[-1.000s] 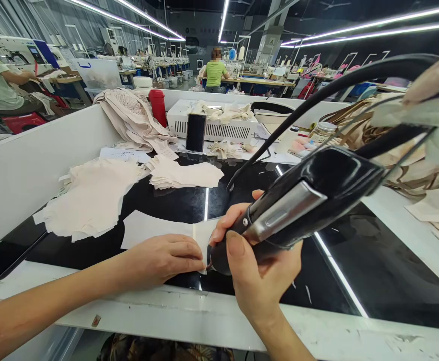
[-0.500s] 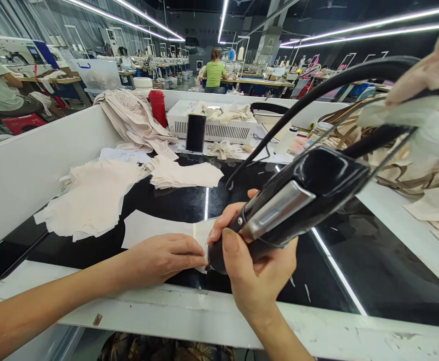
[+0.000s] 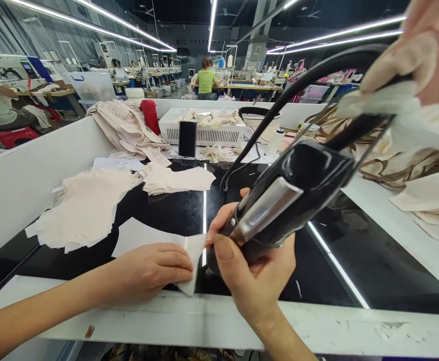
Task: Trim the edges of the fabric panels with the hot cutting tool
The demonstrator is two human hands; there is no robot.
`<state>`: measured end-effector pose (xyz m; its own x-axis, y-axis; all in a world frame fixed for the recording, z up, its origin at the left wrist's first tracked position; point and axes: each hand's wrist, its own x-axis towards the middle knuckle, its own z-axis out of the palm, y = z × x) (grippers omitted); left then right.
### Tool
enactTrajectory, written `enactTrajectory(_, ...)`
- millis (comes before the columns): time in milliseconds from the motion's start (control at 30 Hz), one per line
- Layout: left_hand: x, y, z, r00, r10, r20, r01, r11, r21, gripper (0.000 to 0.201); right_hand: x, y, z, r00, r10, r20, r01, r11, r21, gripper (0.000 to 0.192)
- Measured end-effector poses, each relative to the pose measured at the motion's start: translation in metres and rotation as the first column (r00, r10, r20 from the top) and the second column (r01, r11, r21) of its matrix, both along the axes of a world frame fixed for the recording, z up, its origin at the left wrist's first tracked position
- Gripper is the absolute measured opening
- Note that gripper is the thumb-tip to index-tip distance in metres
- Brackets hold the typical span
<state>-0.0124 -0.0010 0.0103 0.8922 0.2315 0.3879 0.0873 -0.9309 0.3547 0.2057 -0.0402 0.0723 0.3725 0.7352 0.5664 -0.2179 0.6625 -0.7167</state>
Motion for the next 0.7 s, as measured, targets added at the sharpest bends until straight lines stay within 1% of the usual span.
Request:
enactTrajectory(133, -0.007, -0.007, 0.015, 0.999, -0.033, -0.033, 0.032, 0.999, -0.032, 0.036, 0.018, 0.02, 0.005, 0.992, -0.128, -0.008, 0.128, 0.991, 0.033, 0.043)
enactTrajectory(200, -0.005, -0.007, 0.02, 0.999, -0.013, -0.03, 0.013, 1.0, -0.014, 0.039, 0.026, 0.029, 0.004, 0.987, -0.162, -0.002, 0.162, 0.986, 0.039, 0.043)
enactTrajectory(267, 0.001, -0.005, 0.022, 0.999, 0.03, -0.015, -0.029, 0.999, 0.038, 0.036, 0.03, 0.035, 0.002, 0.985, -0.174, 0.016, 0.173, 0.984, 0.038, 0.043)
enactTrajectory(400, 0.024, 0.004, 0.017, 0.992, 0.116, 0.045, -0.123, 0.972, 0.2, 0.027, 0.033, 0.039, -0.005, 0.983, -0.17, 0.069, 0.168, 0.985, 0.026, 0.041)
enactTrajectory(467, 0.036, 0.008, 0.014, 0.988, 0.142, 0.062, -0.152, 0.959, 0.237, 0.026, 0.033, 0.038, -0.007, 0.982, -0.165, 0.089, 0.164, 0.986, 0.014, 0.04)
enactTrajectory(567, 0.048, 0.013, 0.009, 0.979, 0.199, 0.049, -0.205, 0.952, 0.225, 0.022, 0.033, 0.034, -0.007, 0.983, -0.158, 0.096, 0.159, 0.987, 0.005, 0.038)
enactTrajectory(700, 0.058, 0.018, 0.005, 0.958, 0.287, -0.017, -0.28, 0.946, 0.166, 0.01, 0.034, 0.028, -0.008, 0.987, -0.137, 0.085, 0.137, 0.991, 0.005, 0.04)
